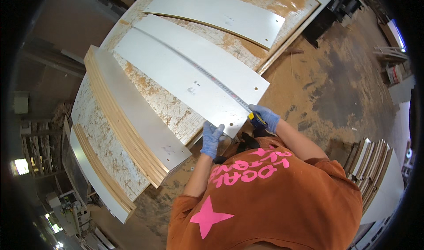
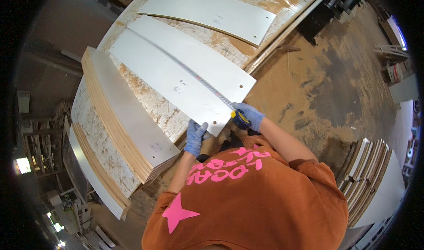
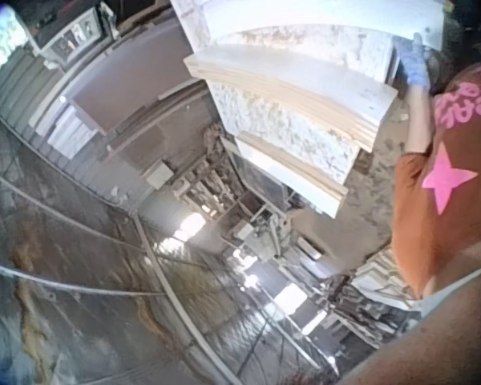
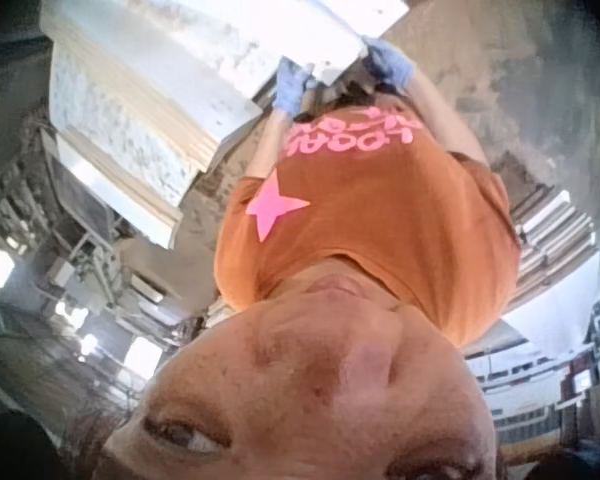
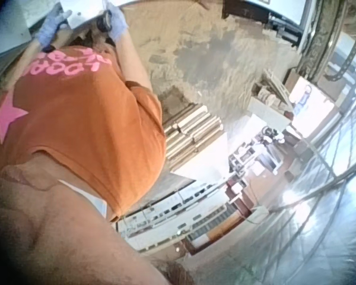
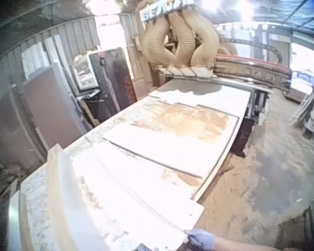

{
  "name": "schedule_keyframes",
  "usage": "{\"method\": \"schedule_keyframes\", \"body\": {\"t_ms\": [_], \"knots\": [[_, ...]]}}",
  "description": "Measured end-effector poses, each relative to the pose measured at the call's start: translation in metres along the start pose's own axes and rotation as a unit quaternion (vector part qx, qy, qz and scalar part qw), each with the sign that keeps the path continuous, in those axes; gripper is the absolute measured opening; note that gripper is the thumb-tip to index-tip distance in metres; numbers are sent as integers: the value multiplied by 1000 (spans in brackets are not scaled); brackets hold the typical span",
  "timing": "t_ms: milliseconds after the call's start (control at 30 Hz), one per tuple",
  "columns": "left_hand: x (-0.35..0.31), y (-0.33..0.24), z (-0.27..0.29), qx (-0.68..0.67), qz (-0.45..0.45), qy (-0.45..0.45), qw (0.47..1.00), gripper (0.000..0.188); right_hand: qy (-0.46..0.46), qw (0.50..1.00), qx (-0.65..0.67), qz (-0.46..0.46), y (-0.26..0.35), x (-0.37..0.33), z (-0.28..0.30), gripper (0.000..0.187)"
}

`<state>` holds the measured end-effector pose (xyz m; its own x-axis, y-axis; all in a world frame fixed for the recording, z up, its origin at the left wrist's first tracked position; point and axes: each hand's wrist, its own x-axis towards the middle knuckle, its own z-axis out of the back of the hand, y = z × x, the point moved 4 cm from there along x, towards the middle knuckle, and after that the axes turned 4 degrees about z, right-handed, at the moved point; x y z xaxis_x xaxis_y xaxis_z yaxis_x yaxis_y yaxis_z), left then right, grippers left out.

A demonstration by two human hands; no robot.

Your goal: The person measures several white rectangular wood panels with a tape measure in a workshop. They repeatedly extend the tape measure across the panels, adjust the position, and compare against a printed instruction sheet placed on the workbench.

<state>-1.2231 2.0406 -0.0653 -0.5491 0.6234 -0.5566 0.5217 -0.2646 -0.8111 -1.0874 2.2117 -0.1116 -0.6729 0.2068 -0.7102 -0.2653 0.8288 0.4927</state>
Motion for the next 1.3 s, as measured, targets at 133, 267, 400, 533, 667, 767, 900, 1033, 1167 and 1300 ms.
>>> {"method": "schedule_keyframes", "body": {"t_ms": [133,267,400,533,667,767,900,1033,1167,1300], "knots": [[46,35,-3,118,-10,33,992,43,-76,989,-49,120,43,-23,7,24],[73,-38,-36,-139,-41,33,989,46,-86,975,-63,196,79,-36,40,25],[88,-62,-67,-109,-22,67,991,62,-92,953,-129,258,120,-57,68,23],[105,-56,-100,-88,-35,91,991,71,-122,942,-175,257,138,-76,89,24],[120,-49,-129,-58,-48,125,989,66,-154,927,-188,285,130,-71,135,23],[125,-64,-149,-15,-16,120,993,60,-143,955,-100,239,130,-67,150,22],[181,-65,-162,-5,-4,64,998,44,-140,960,-47,237,147,-38,158,19],[228,-88,-162,19,10,10,1000,47,-127,970,-57,197,188,-7,144,24],[212,-109,-161,18,14,11,1000,52,-165,965,-98,178,223,32,153,25],[176,-105,-151,47,-90,59,993,51,-182,957,-108,199,231,70,212,24]]}}
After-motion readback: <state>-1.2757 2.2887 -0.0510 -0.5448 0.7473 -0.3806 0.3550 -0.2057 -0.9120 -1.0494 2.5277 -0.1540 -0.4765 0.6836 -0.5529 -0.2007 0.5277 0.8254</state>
